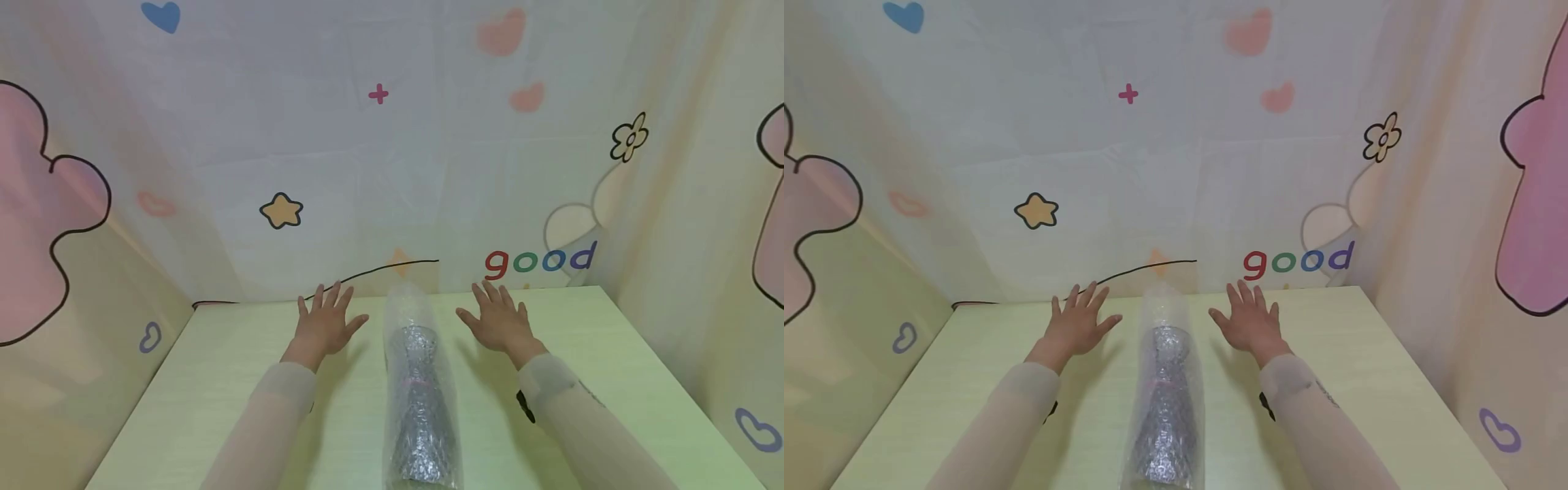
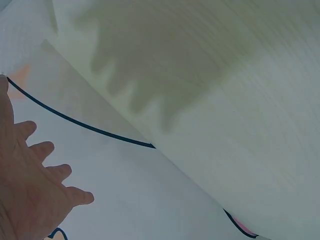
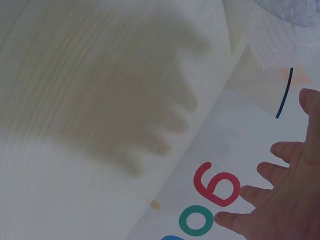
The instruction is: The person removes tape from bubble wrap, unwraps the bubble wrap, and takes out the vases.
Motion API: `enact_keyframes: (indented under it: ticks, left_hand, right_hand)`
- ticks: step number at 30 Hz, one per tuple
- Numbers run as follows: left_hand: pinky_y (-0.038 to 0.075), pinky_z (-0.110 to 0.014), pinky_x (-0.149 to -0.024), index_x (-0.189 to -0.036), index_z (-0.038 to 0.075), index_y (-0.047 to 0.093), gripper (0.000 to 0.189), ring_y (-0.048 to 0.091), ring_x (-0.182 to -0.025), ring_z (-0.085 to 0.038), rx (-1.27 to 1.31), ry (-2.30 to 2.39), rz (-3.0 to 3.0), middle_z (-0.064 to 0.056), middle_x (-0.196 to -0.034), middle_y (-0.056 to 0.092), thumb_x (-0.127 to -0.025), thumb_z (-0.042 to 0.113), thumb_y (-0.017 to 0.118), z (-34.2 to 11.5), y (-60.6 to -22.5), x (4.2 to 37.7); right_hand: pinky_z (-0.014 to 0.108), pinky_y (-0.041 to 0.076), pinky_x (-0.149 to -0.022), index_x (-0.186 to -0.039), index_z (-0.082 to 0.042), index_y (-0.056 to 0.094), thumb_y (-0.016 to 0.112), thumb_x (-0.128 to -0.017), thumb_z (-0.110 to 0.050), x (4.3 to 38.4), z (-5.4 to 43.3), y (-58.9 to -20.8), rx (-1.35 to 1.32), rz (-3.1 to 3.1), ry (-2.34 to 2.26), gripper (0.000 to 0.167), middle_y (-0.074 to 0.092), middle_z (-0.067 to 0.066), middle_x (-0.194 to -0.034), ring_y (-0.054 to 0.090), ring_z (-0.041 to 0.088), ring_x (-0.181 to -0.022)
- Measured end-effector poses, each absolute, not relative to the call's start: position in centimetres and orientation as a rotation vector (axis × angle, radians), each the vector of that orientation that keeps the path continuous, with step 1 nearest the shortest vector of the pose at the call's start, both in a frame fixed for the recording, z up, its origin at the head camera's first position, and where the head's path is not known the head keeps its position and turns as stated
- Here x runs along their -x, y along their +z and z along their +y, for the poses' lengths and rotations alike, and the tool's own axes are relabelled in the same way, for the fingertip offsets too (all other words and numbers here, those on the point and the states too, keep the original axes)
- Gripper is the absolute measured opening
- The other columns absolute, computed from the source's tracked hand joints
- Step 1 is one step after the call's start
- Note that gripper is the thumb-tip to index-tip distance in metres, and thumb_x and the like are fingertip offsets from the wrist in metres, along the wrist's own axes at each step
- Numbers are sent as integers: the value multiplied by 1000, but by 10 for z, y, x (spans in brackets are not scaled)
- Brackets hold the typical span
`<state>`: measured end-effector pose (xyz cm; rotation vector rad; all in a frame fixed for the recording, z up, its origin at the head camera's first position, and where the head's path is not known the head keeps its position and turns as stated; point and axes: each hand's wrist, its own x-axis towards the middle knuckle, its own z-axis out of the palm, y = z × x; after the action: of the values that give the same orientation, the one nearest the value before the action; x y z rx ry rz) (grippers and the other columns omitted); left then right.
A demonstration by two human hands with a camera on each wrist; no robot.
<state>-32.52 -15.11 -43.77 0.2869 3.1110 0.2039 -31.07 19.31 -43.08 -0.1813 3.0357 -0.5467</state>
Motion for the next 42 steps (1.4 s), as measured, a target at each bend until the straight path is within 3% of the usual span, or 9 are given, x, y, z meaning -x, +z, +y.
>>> enact_keyframes:
  ticks: [16, 42]
  left_hand:
    - [4, -76, -121, -168, 24, 18, 80, 6, -161, -44, -331, 269, 3106, -9, -175, 13, -104, 69, 36, -153, -444, 314]
    - [13, -77, -119, -167, 31, 21, 79, 20, -159, -40, -506, 402, 3118, -5, -173, 23, -102, 70, 42, -140, -440, 271]
  right_hand:
    - [78, 5, -119, -167, -14, 17, 43, -106, -58, 301, 186, -436, 214, 3040, -568, 80, 6, 16, -175, 3, 48, -159]
    - [80, 23, -113, -163, -10, 31, 51, -106, -50, 259, 183, -433, 463, 3077, -722, 73, 21, 20, -171, 18, 51, -156]
